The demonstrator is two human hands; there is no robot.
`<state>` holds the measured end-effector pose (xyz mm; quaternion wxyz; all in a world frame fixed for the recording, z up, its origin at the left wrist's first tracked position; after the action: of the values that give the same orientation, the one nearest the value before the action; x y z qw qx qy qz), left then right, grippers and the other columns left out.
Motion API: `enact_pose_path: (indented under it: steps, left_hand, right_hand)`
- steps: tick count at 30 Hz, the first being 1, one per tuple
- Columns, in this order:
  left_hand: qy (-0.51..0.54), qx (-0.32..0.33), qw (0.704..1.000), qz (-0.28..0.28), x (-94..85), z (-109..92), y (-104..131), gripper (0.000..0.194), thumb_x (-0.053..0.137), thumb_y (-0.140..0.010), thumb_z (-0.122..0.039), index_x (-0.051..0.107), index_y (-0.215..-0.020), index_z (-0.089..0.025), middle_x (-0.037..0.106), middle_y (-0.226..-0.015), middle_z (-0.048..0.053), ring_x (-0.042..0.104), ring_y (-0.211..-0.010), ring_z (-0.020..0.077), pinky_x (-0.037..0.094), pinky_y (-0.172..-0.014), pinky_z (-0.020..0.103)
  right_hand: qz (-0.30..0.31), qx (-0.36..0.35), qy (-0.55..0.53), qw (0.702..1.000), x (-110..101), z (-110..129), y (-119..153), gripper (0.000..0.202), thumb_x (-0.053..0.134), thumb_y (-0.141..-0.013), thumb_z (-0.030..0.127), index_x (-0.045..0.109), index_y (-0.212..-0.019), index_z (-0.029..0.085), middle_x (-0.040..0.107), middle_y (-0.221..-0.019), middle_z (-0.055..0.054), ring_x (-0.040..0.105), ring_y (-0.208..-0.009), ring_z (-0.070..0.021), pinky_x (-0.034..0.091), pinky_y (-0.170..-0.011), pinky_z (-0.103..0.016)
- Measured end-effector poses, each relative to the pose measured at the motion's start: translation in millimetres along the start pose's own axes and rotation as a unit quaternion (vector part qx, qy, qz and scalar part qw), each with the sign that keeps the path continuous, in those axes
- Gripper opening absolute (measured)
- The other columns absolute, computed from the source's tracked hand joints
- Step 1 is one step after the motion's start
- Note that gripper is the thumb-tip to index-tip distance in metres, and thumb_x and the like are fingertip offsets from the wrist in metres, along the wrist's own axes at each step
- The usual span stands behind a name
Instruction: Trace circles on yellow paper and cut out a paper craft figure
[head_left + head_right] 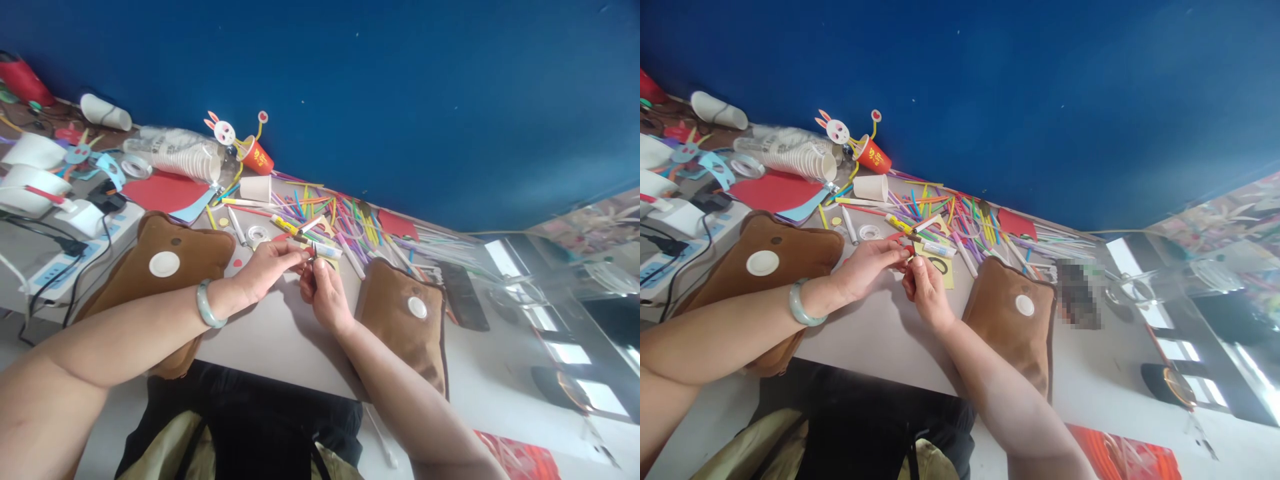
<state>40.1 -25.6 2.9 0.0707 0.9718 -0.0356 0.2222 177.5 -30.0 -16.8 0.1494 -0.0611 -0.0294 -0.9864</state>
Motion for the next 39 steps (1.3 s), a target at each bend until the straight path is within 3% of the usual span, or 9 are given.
enact_pose_path:
  steps: [39]
  left_hand:
    - [-0.004, 0.017, 0.999, 0.029, -1.0, -1.4, 1.4, 0.021, 0.08, -0.074, -0.034, 0.071, -0.072, -0.015, 0.07, -0.069, 0.001, 0.067, -0.07, 0.0152, 0.054, -0.075, 0.031]
  right_hand:
    - [0.008, -0.029, 0.021, 0.999, 0.4, 0.8, 1.8, 0.053, 0.047, -0.093, 0.071, 0.046, -0.072, 0.022, 0.04, -0.05, 0.006, 0.031, -0.041, -0.0081, 0.023, -0.041, -0.025]
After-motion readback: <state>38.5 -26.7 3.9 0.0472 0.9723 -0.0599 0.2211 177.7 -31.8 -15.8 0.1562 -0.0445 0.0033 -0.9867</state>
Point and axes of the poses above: each hand's wrist, its own y-axis away from the middle knuckle, its own x-axis out of the palm, z = x × y, the point moved 1 cm from there along -y, towards the middle knuckle
